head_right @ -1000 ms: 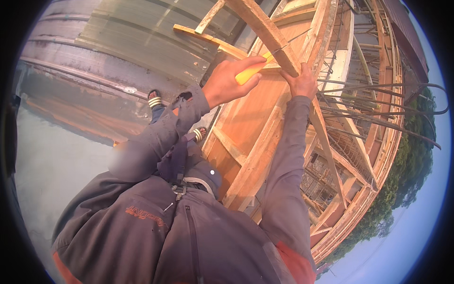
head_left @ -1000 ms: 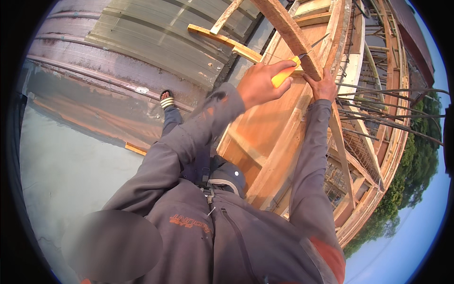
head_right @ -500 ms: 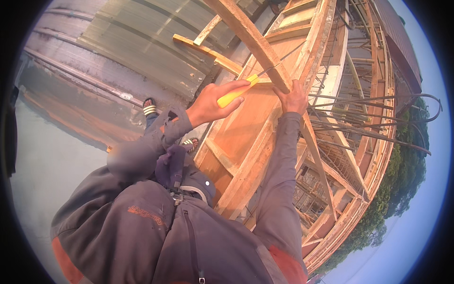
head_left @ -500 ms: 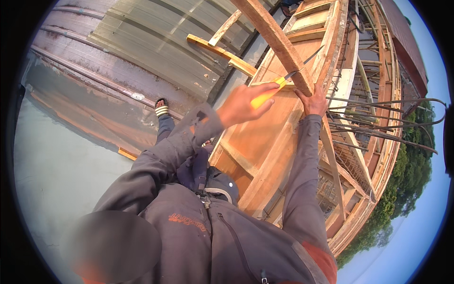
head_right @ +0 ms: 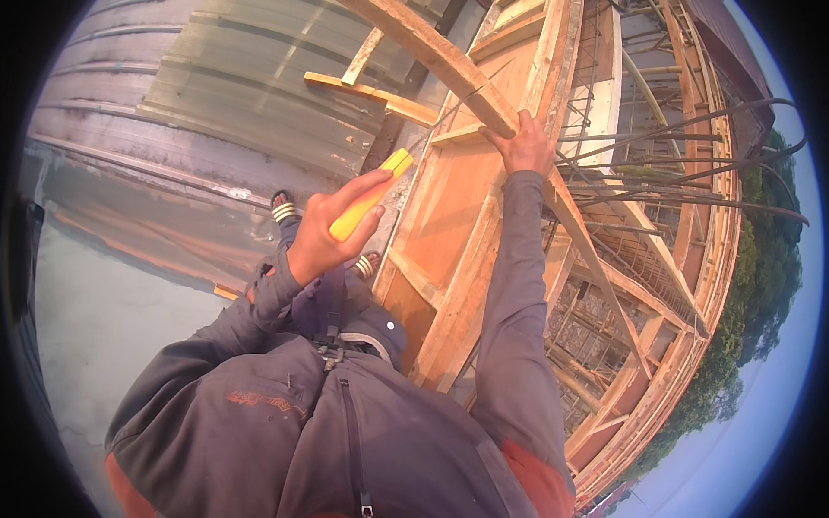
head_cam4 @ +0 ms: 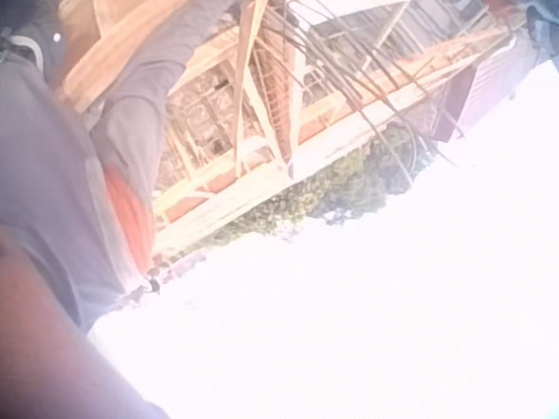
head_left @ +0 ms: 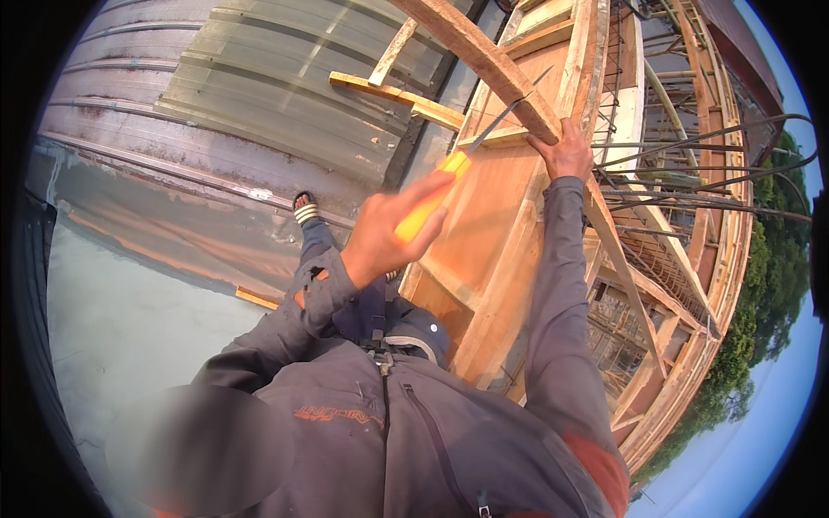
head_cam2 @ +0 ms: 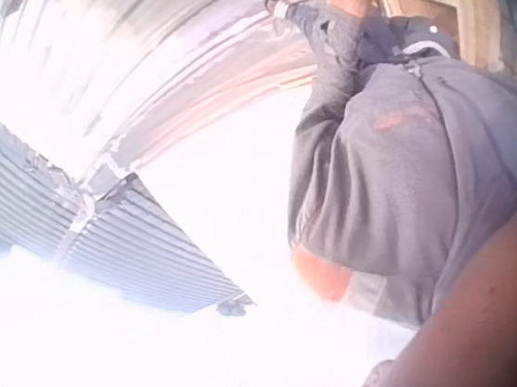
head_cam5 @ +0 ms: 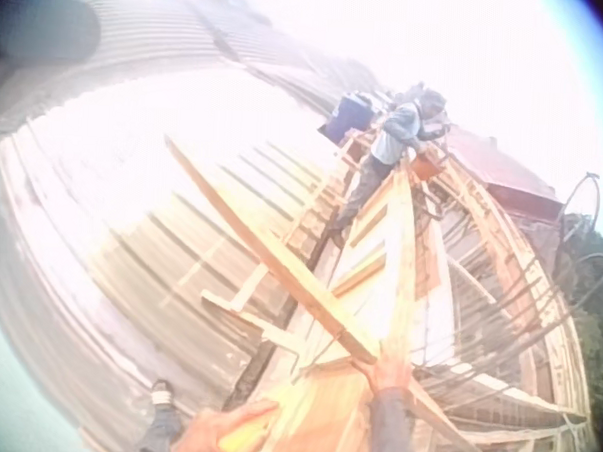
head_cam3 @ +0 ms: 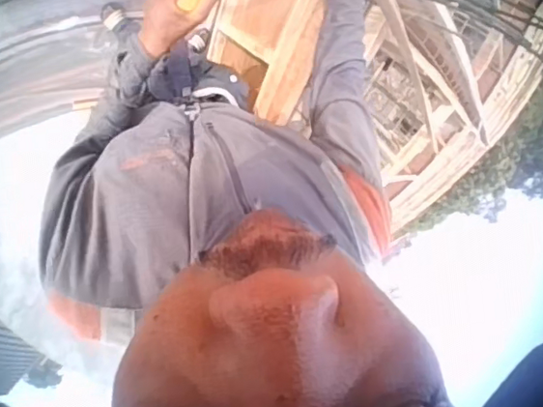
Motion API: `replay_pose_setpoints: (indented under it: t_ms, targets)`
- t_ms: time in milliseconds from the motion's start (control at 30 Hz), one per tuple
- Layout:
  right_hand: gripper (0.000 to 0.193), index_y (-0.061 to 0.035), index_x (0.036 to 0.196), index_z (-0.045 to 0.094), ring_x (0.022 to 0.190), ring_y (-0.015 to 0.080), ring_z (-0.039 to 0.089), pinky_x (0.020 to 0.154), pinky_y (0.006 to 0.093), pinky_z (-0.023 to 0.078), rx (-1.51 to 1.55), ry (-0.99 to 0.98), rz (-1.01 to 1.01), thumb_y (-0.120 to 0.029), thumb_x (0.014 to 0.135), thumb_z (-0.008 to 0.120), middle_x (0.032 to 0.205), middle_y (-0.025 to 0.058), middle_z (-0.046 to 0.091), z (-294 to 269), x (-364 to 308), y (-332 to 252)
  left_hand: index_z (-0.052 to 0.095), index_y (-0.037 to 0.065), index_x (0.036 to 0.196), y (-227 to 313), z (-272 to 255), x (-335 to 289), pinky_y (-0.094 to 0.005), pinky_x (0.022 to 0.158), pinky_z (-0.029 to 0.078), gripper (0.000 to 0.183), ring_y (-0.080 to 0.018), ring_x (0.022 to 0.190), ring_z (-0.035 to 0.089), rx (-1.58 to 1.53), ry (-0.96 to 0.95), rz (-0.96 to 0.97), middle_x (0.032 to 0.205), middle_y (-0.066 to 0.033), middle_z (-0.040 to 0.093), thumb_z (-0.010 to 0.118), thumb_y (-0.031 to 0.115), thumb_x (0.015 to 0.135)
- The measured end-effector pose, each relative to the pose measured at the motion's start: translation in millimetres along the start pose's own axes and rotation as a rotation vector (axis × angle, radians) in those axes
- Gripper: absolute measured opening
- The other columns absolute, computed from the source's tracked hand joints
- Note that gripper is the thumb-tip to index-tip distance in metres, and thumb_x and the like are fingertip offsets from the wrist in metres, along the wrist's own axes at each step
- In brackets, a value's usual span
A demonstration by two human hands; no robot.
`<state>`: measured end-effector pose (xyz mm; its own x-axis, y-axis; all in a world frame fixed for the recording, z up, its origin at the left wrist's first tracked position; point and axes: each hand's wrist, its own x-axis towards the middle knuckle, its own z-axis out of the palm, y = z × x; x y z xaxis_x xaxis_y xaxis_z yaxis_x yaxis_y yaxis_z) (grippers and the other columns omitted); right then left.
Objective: The person positions a wooden plank on a roof formwork structure, hammers nails to secure it, and uses a hand saw to trim the plank. The work occurs on an elevated construction site with visible rebar and scaffolding.
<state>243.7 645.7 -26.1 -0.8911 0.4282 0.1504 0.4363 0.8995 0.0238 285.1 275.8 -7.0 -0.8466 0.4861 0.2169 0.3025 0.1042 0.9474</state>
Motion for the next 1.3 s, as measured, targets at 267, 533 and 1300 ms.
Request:
replay_pose_setpoints:
  t_ms: [267,533,1300]
  targets:
    - [0.076,-0.0105,0.114,0.068,0.095,0.0378,0.072,0.084,0.0522,0.054,0.004,0.13,-0.095,-0.07,0.071,0.089,0.102,0.0129,0.073,8.8,3.7,-3.7,0.069,0.01,0.14,-50.2,58.4,110.6,-0.037,0.081,0.06,0.043,-0.0319,0.089,0.08,0.014,0.061,0.083,0.115,-0.02,0.079,0.071,0.012,0.097]
    - [0.072,-0.0097,0.111,0.068,0.098,0.0367,0.071,0.088,0.0513,0.052,0.028,0.026,-0.017,-0.066,0.072,0.091,0.104,0.0129,0.073,4.1,-6.7,6.2,0.066,-0.002,0.14,-16.0,-25.1,-51.7,-0.0388,0.1,0.059,0.046,-0.0336,0.114,0.078,-0.039,-0.024,0.031,0.126,-0.0266,0.076,0.065,0.009,0.095]
    - [0.069,-0.0106,0.108,0.067,0.095,0.0378,0.071,0.085,0.0519,0.053,0.039,0.118,-0.053,-0.065,0.073,0.09,0.101,0.0118,0.071,-0.4,3.7,-11.0,0.07,0.012,0.139,-45.9,54.7,125.2,-0.0367,0.081,0.061,0.043,-0.0289,0.093,0.081,-0.005,0.041,0.061,0.11,-0.0169,0.079,0.073,0.017,0.097]
